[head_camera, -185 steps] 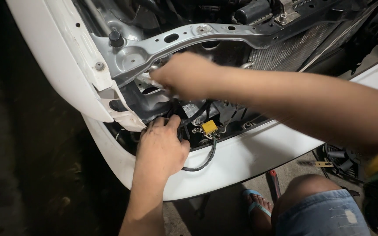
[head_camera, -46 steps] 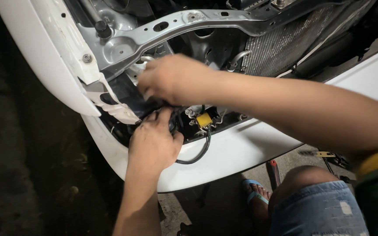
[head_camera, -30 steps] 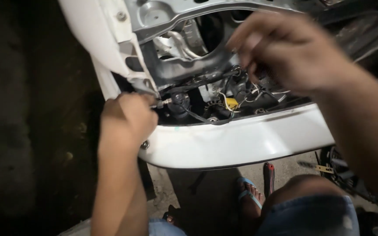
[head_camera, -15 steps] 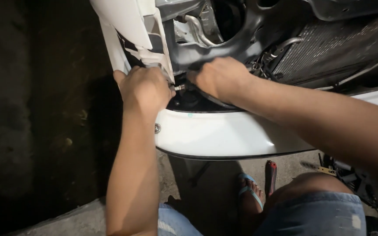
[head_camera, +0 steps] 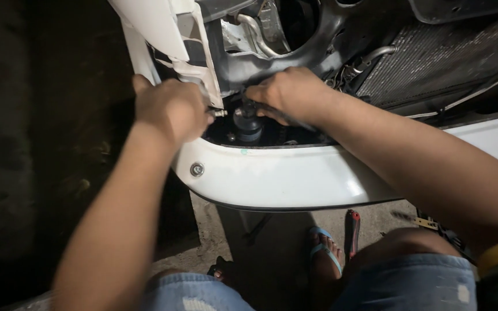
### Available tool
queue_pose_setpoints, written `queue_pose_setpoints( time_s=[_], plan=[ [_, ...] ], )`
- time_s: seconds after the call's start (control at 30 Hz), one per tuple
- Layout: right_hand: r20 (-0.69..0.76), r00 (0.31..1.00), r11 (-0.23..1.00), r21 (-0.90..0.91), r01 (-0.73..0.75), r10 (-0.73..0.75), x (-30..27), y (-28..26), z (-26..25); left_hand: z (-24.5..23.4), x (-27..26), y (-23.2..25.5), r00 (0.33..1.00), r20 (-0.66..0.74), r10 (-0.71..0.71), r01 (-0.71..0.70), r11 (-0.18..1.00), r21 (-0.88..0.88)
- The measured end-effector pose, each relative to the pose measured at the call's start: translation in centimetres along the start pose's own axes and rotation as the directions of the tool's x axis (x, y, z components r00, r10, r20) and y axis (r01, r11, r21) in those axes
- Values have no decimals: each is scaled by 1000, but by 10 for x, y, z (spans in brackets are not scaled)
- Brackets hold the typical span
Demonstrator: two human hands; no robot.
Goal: Repairing a car's cooling system by installing a radiator fan and associated components.
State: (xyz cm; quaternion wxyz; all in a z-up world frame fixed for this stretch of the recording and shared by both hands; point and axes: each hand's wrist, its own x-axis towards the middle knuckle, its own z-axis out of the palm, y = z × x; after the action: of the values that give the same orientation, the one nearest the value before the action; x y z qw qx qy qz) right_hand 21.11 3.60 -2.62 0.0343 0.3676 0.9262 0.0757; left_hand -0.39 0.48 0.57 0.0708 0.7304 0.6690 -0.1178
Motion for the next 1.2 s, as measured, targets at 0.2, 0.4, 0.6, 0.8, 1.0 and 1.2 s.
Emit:
queue_pose_setpoints(
  time_s=[0.2, 0.4, 0.6, 0.8, 1.0, 1.2],
  plan=[
    [-118, 988, 995, -22, 96, -98, 4, 9, 21, -4, 2, -5, 996, 54, 77, -85, 985, 148],
    [-99, 990, 995, -4, 98, -98, 5, 9, 15, 17, 6, -1, 993, -31, 111, -106, 985, 133],
    [-186, 980, 941, 337, -8, 75, -6, 43, 7, 5, -29, 19, 979, -150, 141, -102, 965, 240],
    [-304, 946, 959, 284, -20, 110, -20, 52, 1, 4, -29, 55, 960, -129, 250, -258, 964, -55],
    [-83, 982, 985, 2, -173, 172, -15, 54, 15, 11, -7, 72, 900, -362, 244, -287, 956, -69],
    [-401, 915, 999, -1, -46, 41, -16, 55, 5, 25, 22, 72, 764, -602, 231, -332, 941, -60]
  ],
)
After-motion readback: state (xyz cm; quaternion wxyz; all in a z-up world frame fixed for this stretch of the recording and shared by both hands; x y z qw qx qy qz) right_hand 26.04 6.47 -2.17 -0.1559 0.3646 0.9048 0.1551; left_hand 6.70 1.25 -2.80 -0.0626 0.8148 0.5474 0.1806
